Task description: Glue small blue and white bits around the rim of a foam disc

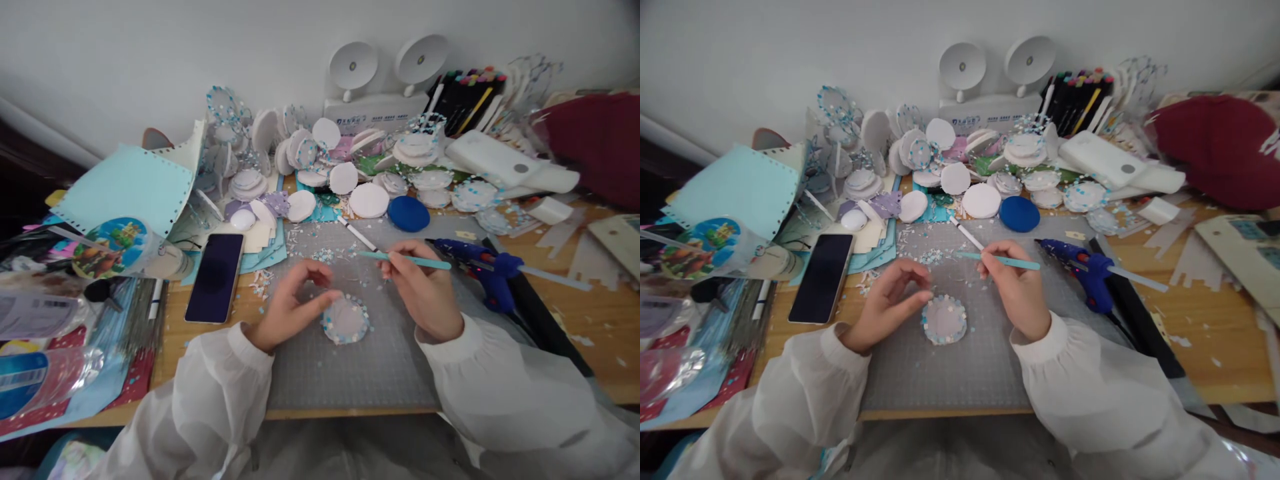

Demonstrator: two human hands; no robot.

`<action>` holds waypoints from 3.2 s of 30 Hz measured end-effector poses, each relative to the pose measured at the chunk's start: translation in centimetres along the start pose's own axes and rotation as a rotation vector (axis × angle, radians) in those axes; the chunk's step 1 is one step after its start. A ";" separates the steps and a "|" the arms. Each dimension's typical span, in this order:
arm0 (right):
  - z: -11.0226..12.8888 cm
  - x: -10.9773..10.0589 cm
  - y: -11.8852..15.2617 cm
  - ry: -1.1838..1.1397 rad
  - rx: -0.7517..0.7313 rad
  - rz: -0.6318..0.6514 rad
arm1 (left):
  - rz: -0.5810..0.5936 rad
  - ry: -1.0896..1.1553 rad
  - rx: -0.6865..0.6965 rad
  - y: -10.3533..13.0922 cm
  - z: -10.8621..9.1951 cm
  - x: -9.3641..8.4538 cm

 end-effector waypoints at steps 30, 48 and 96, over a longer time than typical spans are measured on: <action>-2.1 1.8 -1.2 0.573 -0.321 0.115 | -0.266 0.295 -0.161 -0.6 2.1 -0.7; -2.3 1.5 -1.1 0.541 -0.284 0.122 | -0.309 0.259 -0.247 -0.3 2.1 -1.0; -1.7 1.0 0.3 -0.046 0.218 0.093 | -0.161 0.102 -0.259 -0.4 1.0 -0.5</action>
Point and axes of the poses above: each hand's wrist, its own y-axis away from the middle knuckle, its own x-axis out of the palm, z = x × y, the point moved 3 cm from there along -y, towards the middle knuckle, and after that the axes turned 3 degrees about -x, right-handed, at the moved point
